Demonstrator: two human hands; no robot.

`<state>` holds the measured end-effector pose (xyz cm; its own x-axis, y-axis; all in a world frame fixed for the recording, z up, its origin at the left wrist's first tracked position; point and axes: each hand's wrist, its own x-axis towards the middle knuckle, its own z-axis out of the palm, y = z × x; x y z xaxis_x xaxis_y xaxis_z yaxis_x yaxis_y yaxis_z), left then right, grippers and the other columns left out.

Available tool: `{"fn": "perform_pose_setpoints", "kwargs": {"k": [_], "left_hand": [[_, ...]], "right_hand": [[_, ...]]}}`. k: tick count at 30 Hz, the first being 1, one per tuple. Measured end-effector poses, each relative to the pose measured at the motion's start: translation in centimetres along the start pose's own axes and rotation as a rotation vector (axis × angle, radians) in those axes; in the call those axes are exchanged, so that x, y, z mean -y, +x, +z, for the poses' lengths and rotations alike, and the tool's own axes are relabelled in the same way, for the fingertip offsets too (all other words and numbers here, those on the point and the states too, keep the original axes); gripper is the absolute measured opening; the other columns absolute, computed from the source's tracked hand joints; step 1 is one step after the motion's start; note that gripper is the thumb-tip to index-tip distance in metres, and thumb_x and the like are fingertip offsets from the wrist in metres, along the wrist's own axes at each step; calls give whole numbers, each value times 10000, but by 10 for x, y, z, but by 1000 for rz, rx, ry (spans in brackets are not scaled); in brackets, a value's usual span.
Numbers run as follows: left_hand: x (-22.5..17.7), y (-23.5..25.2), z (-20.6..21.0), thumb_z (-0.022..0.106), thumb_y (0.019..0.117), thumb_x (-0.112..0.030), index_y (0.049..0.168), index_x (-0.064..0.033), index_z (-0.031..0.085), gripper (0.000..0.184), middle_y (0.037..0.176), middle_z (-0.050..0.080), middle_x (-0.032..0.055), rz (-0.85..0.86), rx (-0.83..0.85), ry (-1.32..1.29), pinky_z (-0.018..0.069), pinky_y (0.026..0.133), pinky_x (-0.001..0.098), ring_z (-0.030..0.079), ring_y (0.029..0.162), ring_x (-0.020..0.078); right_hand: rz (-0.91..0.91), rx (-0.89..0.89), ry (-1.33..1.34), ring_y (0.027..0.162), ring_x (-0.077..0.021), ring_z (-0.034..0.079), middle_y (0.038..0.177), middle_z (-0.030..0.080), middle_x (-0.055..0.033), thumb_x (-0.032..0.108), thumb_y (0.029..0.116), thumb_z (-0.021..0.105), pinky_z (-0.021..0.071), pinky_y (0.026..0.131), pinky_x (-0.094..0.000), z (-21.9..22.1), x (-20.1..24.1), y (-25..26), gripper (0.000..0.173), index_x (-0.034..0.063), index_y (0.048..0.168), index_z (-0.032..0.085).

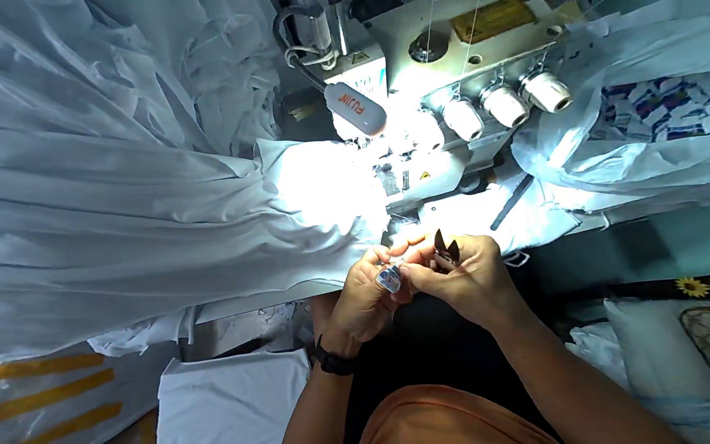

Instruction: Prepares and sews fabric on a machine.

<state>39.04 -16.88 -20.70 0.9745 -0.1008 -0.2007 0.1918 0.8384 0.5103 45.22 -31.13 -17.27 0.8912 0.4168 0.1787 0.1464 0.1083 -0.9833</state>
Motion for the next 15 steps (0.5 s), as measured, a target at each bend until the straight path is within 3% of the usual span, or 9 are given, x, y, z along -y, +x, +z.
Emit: {"fn": "perform_pose_setpoints", "kwargs": {"k": [4, 7, 8, 11, 13, 15], "left_hand": [[-3, 0, -1, 722, 942, -166, 990, -140, 667, 78, 925, 745, 41, 40, 56, 91, 595, 764, 246, 722, 817, 94], [-7, -5, 3, 634, 982, -446, 1078, -136, 710, 334, 1021, 745, 12, 155, -37, 316, 611, 800, 257, 728, 894, 87], [-7, -7, 6, 638, 979, -445, 1084, -124, 722, 348, 1017, 749, -9, 212, -80, 438, 612, 797, 254, 726, 886, 75], [-6, -11, 14, 669, 929, -65, 1041, -8, 720, 136, 916, 747, -48, 403, -182, 763, 604, 750, 222, 703, 801, 21], [-6, -12, 18, 667, 883, 46, 988, 33, 721, 119, 843, 741, -47, 457, -239, 857, 598, 711, 193, 690, 742, -3], [-6, -12, 19, 651, 893, 66, 953, 31, 728, 105, 809, 740, -39, 456, -282, 875, 604, 681, 194, 693, 705, 6]], "right_hand": [[65, -23, 54, 639, 41, 626, 765, 711, 74, -8, 787, 706, 536, 586, -118, 0, 0, -2, 143, 122, 729, 713], [96, -40, 39, 629, 33, 621, 754, 715, 67, -7, 769, 712, 523, 573, -125, -2, -3, -1, 150, 128, 705, 708], [103, -42, 42, 633, 34, 619, 760, 718, 64, -13, 766, 714, 520, 574, -123, -2, -4, 0, 155, 127, 698, 706], [128, -39, 68, 628, 36, 615, 747, 711, 68, -17, 767, 707, 514, 572, -121, -2, -6, 0, 166, 127, 686, 701], [144, -38, 98, 626, 29, 626, 735, 710, 61, -30, 769, 711, 532, 577, -126, -1, -7, 2, 176, 121, 680, 702], [162, -41, 114, 627, 30, 625, 724, 709, 58, -32, 764, 715, 521, 574, -126, 0, -9, 2, 178, 121, 675, 705]]}}
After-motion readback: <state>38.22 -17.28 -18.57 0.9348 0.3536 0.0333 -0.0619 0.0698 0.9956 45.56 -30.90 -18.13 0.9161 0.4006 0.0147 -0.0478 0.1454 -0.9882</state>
